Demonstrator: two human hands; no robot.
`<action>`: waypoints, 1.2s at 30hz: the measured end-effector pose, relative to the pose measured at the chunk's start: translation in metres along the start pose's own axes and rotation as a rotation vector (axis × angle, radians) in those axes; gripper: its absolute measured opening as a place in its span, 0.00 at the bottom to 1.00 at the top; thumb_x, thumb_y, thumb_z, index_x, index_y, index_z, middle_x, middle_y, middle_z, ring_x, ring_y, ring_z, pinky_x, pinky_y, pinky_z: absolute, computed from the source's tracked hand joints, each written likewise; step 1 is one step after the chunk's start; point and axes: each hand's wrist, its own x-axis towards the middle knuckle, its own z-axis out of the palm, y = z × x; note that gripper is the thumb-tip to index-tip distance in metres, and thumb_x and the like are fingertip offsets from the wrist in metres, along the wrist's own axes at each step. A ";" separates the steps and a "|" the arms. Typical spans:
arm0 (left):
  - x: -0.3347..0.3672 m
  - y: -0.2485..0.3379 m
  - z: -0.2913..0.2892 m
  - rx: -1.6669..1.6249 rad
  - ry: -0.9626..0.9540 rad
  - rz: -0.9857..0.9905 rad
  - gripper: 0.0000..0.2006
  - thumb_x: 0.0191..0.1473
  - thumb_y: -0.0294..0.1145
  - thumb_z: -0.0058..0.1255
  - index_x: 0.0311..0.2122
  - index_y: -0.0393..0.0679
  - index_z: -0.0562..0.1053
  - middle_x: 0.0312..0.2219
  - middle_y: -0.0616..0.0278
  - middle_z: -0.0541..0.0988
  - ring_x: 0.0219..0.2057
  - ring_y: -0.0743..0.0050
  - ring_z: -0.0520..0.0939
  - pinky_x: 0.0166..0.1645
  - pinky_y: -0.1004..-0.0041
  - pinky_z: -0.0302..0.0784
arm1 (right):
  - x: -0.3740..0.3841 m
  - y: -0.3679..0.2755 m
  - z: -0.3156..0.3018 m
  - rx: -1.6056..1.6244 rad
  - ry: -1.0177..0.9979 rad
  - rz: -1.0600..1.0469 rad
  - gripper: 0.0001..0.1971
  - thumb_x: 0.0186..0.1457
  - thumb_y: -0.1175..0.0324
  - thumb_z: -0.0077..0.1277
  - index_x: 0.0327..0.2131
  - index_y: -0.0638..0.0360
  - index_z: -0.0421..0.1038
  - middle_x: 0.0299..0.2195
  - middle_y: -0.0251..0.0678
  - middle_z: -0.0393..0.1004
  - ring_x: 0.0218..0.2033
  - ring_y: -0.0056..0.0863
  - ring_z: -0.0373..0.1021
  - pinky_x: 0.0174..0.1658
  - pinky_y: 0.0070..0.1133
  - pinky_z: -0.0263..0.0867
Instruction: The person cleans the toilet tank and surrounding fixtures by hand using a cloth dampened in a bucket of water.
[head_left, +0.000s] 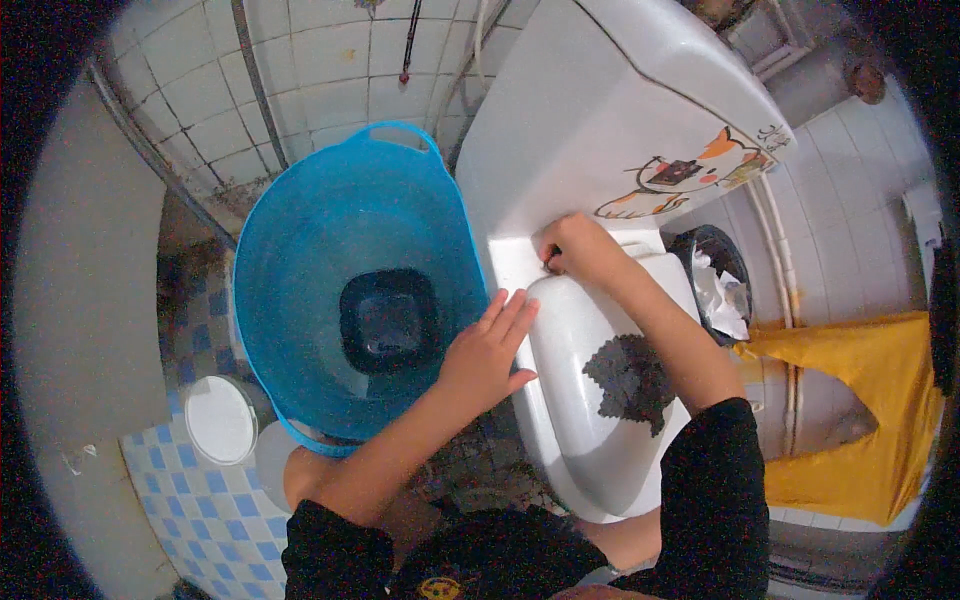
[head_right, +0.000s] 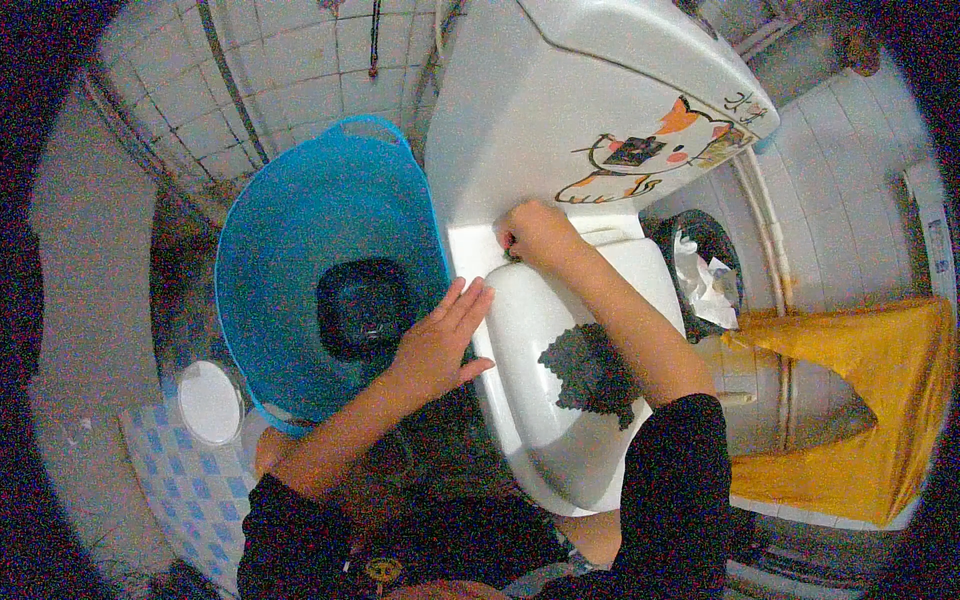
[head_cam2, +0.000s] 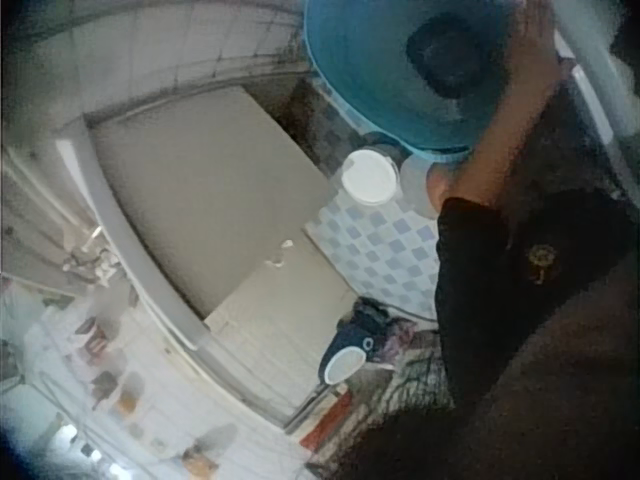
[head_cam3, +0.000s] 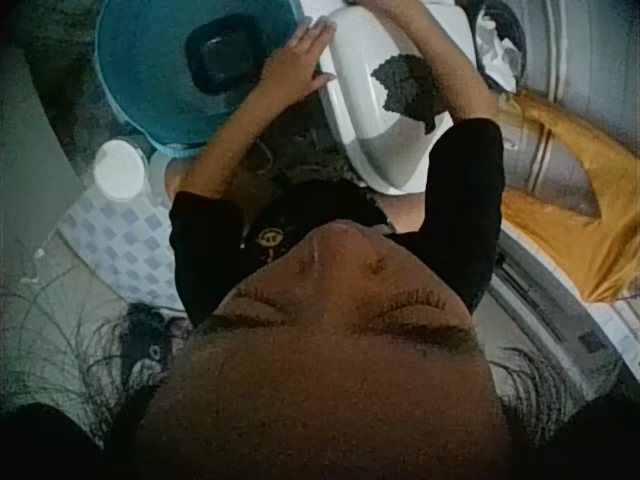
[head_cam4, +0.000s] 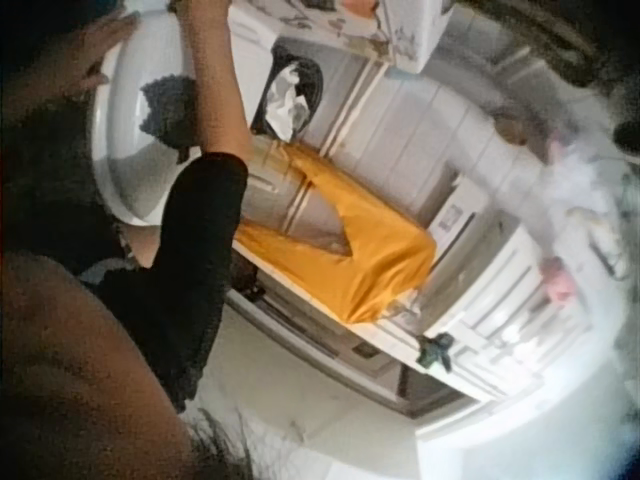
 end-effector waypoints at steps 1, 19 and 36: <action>-0.001 0.001 0.000 0.001 0.003 0.008 0.46 0.44 0.46 0.62 0.64 0.39 0.52 0.63 0.46 0.55 0.65 0.42 0.54 0.64 0.59 0.59 | 0.000 -0.003 0.004 0.038 0.086 0.041 0.04 0.43 0.71 0.61 0.27 0.55 0.80 0.25 0.39 0.79 0.28 0.38 0.75 0.35 0.30 0.70; -0.003 -0.009 -0.001 -0.026 0.014 0.027 0.41 0.49 0.41 0.58 0.64 0.39 0.52 0.64 0.45 0.53 0.65 0.43 0.53 0.65 0.58 0.57 | -0.092 0.029 -0.019 0.208 0.635 0.249 0.07 0.44 0.75 0.60 0.31 0.61 0.78 0.34 0.39 0.79 0.36 0.38 0.75 0.44 0.27 0.70; -0.098 -0.203 0.007 0.143 0.038 -0.824 0.28 0.49 0.35 0.56 0.54 0.35 0.62 0.50 0.40 0.66 0.50 0.38 0.68 0.54 0.53 0.65 | -0.150 0.020 0.016 0.219 0.535 0.184 0.18 0.54 0.76 0.48 0.50 0.59 0.67 0.54 0.43 0.63 0.56 0.44 0.57 0.61 0.34 0.53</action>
